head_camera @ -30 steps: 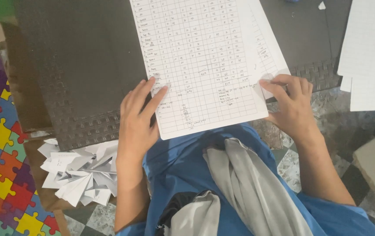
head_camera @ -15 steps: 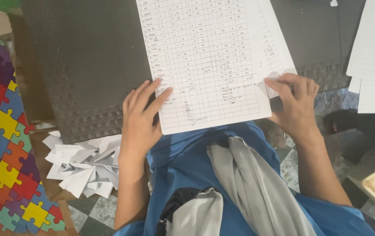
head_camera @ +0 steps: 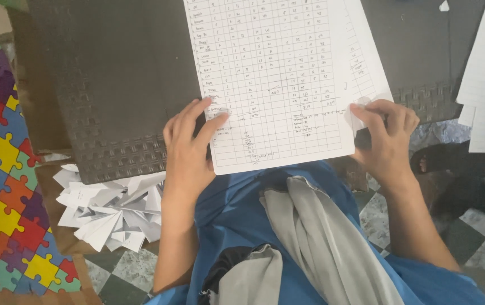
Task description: Folding sheets of paper into small packets and securing them with a stapler.
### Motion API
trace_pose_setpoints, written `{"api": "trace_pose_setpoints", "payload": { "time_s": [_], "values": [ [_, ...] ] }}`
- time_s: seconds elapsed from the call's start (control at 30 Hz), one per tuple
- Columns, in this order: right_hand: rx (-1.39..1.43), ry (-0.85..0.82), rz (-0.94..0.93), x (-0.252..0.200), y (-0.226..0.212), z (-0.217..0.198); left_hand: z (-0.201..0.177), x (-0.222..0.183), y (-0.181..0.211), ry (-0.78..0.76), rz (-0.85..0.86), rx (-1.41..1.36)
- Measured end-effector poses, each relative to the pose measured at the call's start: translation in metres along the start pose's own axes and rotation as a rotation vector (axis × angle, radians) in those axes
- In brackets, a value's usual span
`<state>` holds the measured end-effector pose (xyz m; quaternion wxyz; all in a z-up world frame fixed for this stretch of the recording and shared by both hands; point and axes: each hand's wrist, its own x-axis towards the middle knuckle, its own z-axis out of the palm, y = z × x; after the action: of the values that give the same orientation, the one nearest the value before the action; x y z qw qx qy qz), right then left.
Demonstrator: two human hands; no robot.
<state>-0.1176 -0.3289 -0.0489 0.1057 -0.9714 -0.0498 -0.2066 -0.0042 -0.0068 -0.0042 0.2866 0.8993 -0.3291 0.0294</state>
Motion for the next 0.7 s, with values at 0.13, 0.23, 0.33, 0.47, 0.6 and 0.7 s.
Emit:
{"api": "trace_pose_setpoints", "payload": {
  "time_s": [0.13, 0.23, 0.33, 0.47, 0.6, 0.7],
  "values": [
    [-0.012, 0.024, 0.0, -0.001, 0.003, 0.005, -0.002, 0.004, 0.002, -0.018, 0.0, -0.013],
    [-0.014, 0.032, 0.004, -0.002, 0.003, 0.006, -0.003, 0.01, 0.003, -0.042, 0.018, -0.03],
    [-0.027, 0.043, -0.003, 0.001, -0.001, 0.002, -0.002, 0.011, 0.003, -0.058, 0.018, -0.044],
    [-0.033, 0.047, 0.007, 0.003, -0.006, -0.001, -0.003, 0.012, 0.007, -0.039, -0.003, -0.055],
    [-0.029, 0.037, 0.021, 0.001, -0.002, 0.004, -0.002, 0.012, 0.007, -0.038, -0.021, -0.058],
    [-0.018, 0.044, 0.032, 0.002, -0.003, 0.006, -0.002, 0.011, 0.007, -0.038, -0.024, -0.046]
  ]
}}
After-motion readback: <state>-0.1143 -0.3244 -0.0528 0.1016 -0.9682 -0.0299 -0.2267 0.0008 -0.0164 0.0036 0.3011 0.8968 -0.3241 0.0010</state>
